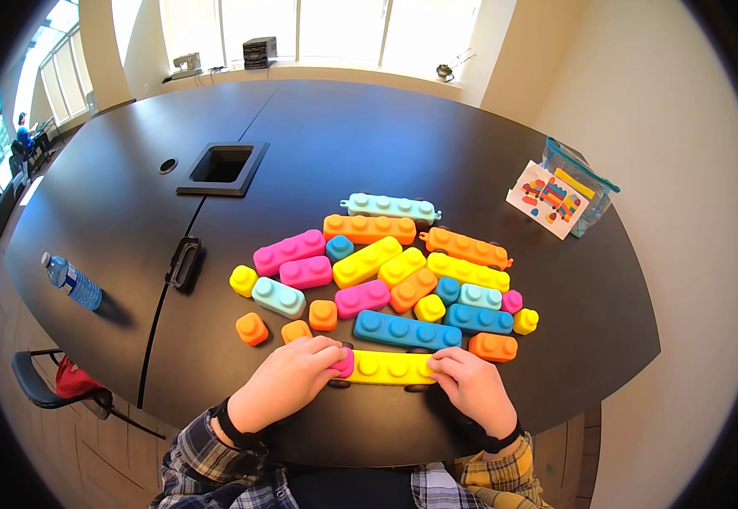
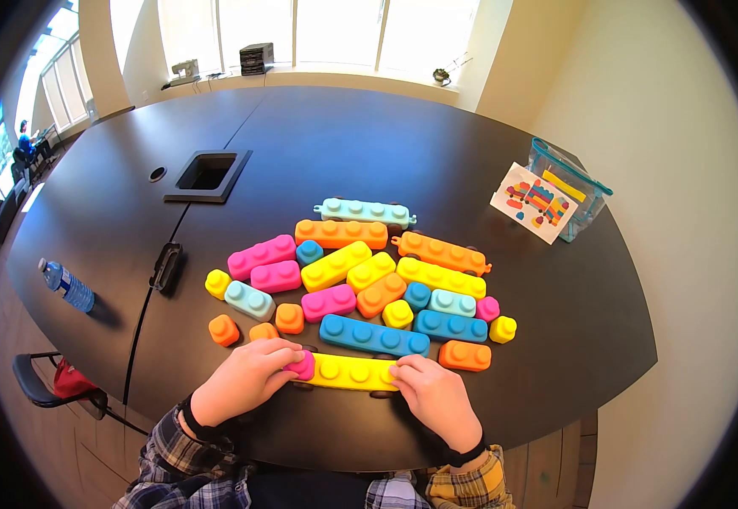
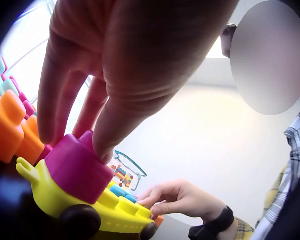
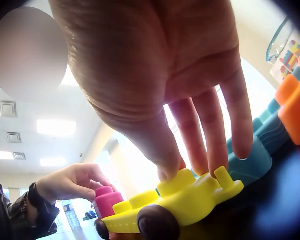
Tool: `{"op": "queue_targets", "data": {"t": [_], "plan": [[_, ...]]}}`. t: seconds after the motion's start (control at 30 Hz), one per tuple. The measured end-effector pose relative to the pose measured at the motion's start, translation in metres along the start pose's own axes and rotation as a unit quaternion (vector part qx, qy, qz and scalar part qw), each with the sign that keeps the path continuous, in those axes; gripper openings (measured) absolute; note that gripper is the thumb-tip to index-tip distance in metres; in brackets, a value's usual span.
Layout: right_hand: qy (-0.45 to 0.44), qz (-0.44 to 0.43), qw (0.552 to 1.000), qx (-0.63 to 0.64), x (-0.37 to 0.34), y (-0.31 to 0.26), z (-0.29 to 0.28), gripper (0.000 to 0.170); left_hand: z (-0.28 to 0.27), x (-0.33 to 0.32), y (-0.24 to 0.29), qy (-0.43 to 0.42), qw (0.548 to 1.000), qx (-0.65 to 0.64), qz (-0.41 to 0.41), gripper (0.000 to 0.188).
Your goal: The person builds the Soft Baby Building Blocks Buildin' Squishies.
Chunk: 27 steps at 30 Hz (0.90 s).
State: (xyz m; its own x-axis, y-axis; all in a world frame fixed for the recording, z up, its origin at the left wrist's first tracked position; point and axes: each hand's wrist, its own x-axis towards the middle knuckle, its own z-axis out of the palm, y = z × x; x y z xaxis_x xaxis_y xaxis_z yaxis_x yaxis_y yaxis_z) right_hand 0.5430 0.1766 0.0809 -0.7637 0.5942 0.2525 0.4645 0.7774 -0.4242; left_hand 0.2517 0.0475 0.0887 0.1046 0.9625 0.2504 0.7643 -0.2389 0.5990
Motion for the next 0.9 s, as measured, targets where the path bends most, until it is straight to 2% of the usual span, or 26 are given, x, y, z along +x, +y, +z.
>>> {"op": "queue_targets", "data": {"t": [0.2, 0.23, 0.27, 0.33, 0.4, 0.47, 0.53, 0.6, 0.77, 0.83, 0.87, 0.9], "plan": [[-0.003, 0.001, 1.0, 0.007, 0.0, 0.0, -0.001, 0.013, -0.028, 0.007, -0.002, -0.021, 1.0, -0.001, 0.015, 0.035], [-0.005, 0.002, 1.0, 0.01, 0.001, 0.0, -0.001, 0.013, -0.038, 0.01, -0.003, -0.001, 0.999, -0.017, -0.041, 0.037], [-0.004, 0.002, 1.0, 0.01, 0.001, 0.0, -0.002, 0.013, -0.047, 0.013, -0.008, 0.048, 0.997, 0.018, -0.055, 0.035], [-0.005, 0.005, 1.0, 0.013, 0.0, 0.0, -0.002, 0.014, -0.065, 0.028, -0.032, 0.12, 0.989, 0.049, -0.072, 0.03], [-0.006, 0.003, 1.0, 0.011, 0.001, 0.001, -0.002, 0.014, -0.079, 0.044, -0.07, 0.142, 0.98, 0.122, -0.068, 0.029], [-0.007, -0.002, 1.0, 0.008, 0.001, 0.002, -0.001, 0.013, -0.076, 0.054, -0.118, 0.138, 0.973, 0.159, -0.091, 0.027], [-0.009, -0.004, 1.0, 0.014, 0.001, 0.004, 0.0, 0.013, -0.072, 0.061, -0.137, 0.138, 0.964, 0.198, -0.111, 0.025], [-0.006, -0.004, 1.0, 0.016, 0.001, 0.004, 0.0, 0.013, -0.068, 0.066, -0.144, 0.041, 0.95, 0.238, -0.196, 0.025], [-0.011, 0.005, 1.0, 0.022, 0.0, 0.004, -0.001, 0.013, -0.063, 0.069, -0.159, 0.041, 0.95, 0.239, -0.196, 0.024], [-0.013, 0.002, 1.0, 0.021, 0.001, 0.005, -0.001, 0.013, -0.065, 0.066, -0.153, 0.084, 0.946, 0.276, -0.148, 0.022], [-0.012, 0.001, 1.0, 0.021, 0.002, 0.005, -0.001, 0.013, -0.068, 0.067, -0.143, 0.084, 0.946, 0.276, -0.148, 0.022], [-0.01, 0.0, 1.0, 0.022, 0.002, 0.005, -0.001, 0.013, -0.072, 0.067, -0.132, 0.12, 0.952, 0.246, -0.138, 0.022]]}}
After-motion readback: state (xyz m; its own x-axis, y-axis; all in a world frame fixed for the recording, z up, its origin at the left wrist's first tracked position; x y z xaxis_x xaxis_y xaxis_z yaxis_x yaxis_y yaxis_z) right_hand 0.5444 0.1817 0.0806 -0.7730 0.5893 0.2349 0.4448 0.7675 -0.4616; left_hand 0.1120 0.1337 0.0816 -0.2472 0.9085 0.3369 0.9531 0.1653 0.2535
